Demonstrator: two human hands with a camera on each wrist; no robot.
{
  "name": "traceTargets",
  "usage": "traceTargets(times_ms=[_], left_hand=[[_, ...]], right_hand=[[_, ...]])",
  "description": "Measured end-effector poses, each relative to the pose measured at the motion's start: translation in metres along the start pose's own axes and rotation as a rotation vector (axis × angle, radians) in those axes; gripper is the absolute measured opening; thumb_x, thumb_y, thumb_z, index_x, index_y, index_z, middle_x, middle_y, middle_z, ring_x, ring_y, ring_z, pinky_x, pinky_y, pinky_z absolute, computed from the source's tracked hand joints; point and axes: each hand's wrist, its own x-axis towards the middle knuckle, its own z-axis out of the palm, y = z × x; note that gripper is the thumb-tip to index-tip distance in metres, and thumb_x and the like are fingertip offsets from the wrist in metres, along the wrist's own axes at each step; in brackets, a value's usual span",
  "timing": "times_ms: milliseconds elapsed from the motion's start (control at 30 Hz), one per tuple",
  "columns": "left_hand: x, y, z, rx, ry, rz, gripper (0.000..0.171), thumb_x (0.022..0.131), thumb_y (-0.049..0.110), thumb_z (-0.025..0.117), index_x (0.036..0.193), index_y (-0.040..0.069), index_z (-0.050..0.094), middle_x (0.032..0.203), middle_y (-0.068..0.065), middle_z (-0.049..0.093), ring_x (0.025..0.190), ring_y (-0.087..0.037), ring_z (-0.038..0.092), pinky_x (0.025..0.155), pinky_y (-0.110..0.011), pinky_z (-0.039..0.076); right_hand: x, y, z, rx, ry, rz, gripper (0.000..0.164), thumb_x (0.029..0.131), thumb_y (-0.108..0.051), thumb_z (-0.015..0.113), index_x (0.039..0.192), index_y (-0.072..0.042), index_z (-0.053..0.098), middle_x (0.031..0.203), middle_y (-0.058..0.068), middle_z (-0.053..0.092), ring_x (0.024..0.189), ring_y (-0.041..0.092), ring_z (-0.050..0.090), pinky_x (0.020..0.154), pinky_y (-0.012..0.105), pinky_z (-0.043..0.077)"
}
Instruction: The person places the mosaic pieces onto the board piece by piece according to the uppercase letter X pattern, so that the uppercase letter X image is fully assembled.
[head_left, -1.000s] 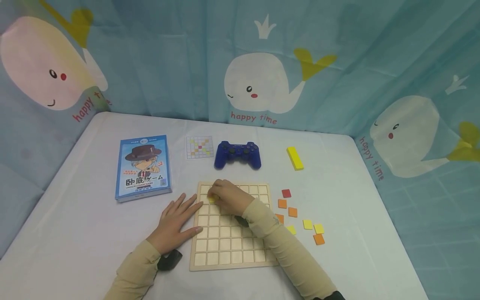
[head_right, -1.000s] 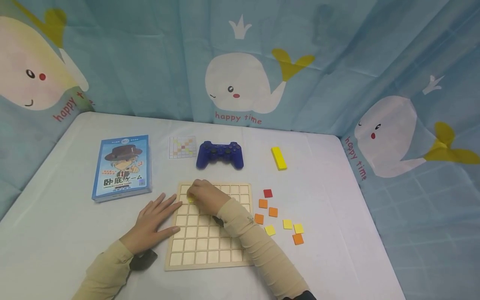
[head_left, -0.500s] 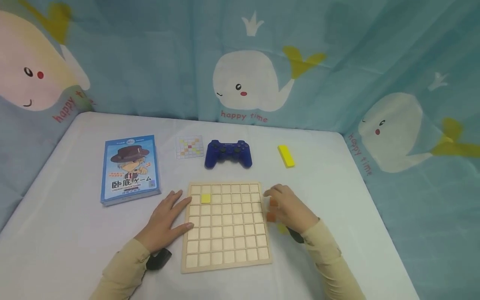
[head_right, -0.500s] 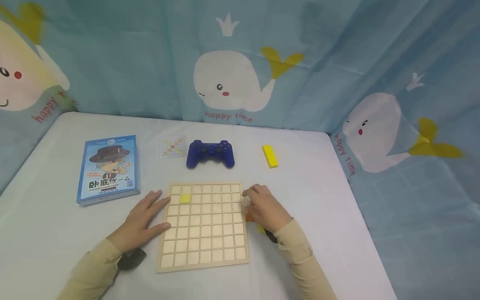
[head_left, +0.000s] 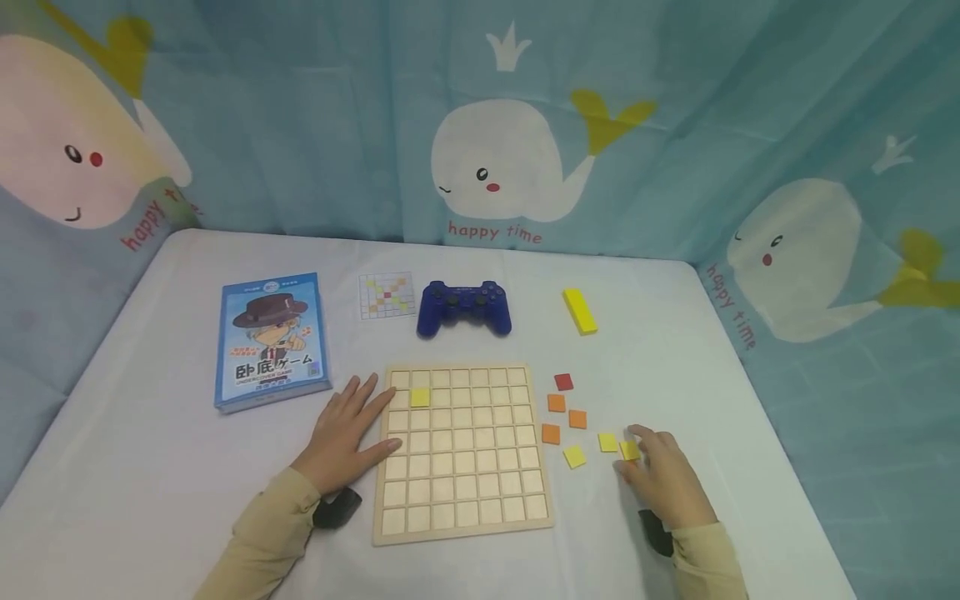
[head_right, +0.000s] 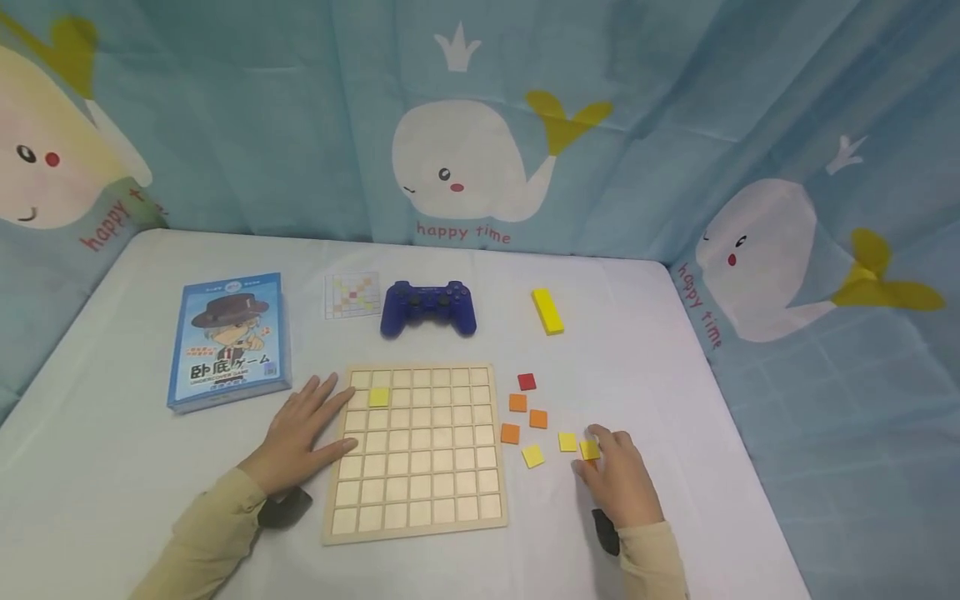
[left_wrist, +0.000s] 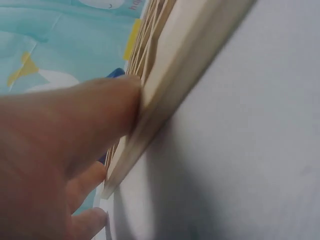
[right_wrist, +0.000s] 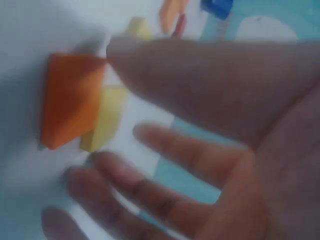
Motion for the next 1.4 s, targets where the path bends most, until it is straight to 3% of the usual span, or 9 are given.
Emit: traceTargets(times_ms=[200,467,600,767,900,1100,1267,1400], left_hand=[[-0.001,0.002,0.002,0.008,0.013,-0.001,0.070,0.088,0.042,0.063,0.146,0.011,0.039,0.156,-0.018,0.025,0.145,-0.041,0.012,0.114,-0.061,0.009],[-0.003,0.007,0.001,-0.012,0.015,-0.003,0.069,0.088,0.041,0.063,0.145,0.009,0.041,0.155,-0.020,0.026,0.144,-0.043,0.014,0.114,-0.062,0.009],[-0.003,0.008,0.000,-0.010,0.020,-0.003,0.069,0.088,0.041,0.063,0.145,0.009,0.040,0.155,-0.019,0.026,0.144,-0.042,0.013,0.114,-0.061,0.009],[-0.003,0.007,0.000,-0.011,0.018,-0.011,0.069,0.088,0.041,0.063,0.145,0.010,0.040,0.155,-0.019,0.025,0.144,-0.042,0.013,0.114,-0.061,0.009],[-0.003,0.008,0.000,-0.023,0.018,-0.012,0.069,0.088,0.041,0.064,0.145,0.009,0.041,0.155,-0.018,0.026,0.144,-0.041,0.013,0.114,-0.061,0.009],[-0.003,0.007,0.000,-0.012,0.026,-0.007,0.070,0.087,0.041,0.064,0.145,0.009,0.041,0.155,-0.019,0.026,0.144,-0.042,0.014,0.114,-0.061,0.009],[-0.002,0.004,-0.001,0.017,0.036,-0.015,0.072,0.086,0.044,0.066,0.145,0.011,0.042,0.155,-0.018,0.028,0.144,-0.041,0.015,0.114,-0.060,0.012],[-0.001,0.003,-0.002,0.025,0.026,-0.024,0.073,0.085,0.046,0.066,0.145,0.012,0.042,0.155,-0.017,0.027,0.144,-0.040,0.015,0.115,-0.060,0.012]], right_hand=[[-0.003,0.006,0.006,0.006,0.011,-0.009,0.055,0.083,-0.017,0.074,0.129,0.004,0.052,0.110,0.021,0.055,0.089,0.026,0.056,0.079,0.045,0.052],[-0.013,0.003,0.006,0.033,-0.010,0.117,0.053,0.085,-0.019,0.073,0.121,0.012,0.050,0.093,0.021,0.060,0.076,0.023,0.056,0.064,0.038,0.051],[-0.015,0.001,0.006,0.046,-0.003,0.106,0.044,0.084,-0.014,0.072,0.114,0.011,0.053,0.090,0.018,0.060,0.075,0.022,0.054,0.065,0.037,0.051],[-0.017,0.000,0.003,0.037,0.016,0.085,0.044,0.085,-0.012,0.071,0.116,0.013,0.051,0.092,0.019,0.060,0.078,0.023,0.057,0.067,0.039,0.053],[-0.017,-0.008,-0.002,0.003,0.074,-0.042,0.043,0.084,-0.007,0.071,0.117,0.013,0.051,0.094,0.018,0.059,0.081,0.025,0.058,0.072,0.041,0.054],[0.002,-0.035,-0.003,-0.018,0.155,-0.381,0.031,0.079,-0.001,0.076,0.106,0.002,0.061,0.095,0.008,0.059,0.088,0.019,0.061,0.075,0.036,0.056],[0.038,-0.063,0.007,0.006,0.118,-0.727,0.032,0.076,0.001,0.078,0.104,-0.001,0.062,0.096,0.004,0.058,0.087,0.015,0.058,0.076,0.029,0.055],[0.060,-0.088,0.013,0.006,0.043,-0.876,0.028,0.080,-0.001,0.075,0.105,-0.003,0.061,0.097,0.004,0.058,0.087,0.014,0.055,0.076,0.027,0.052]])
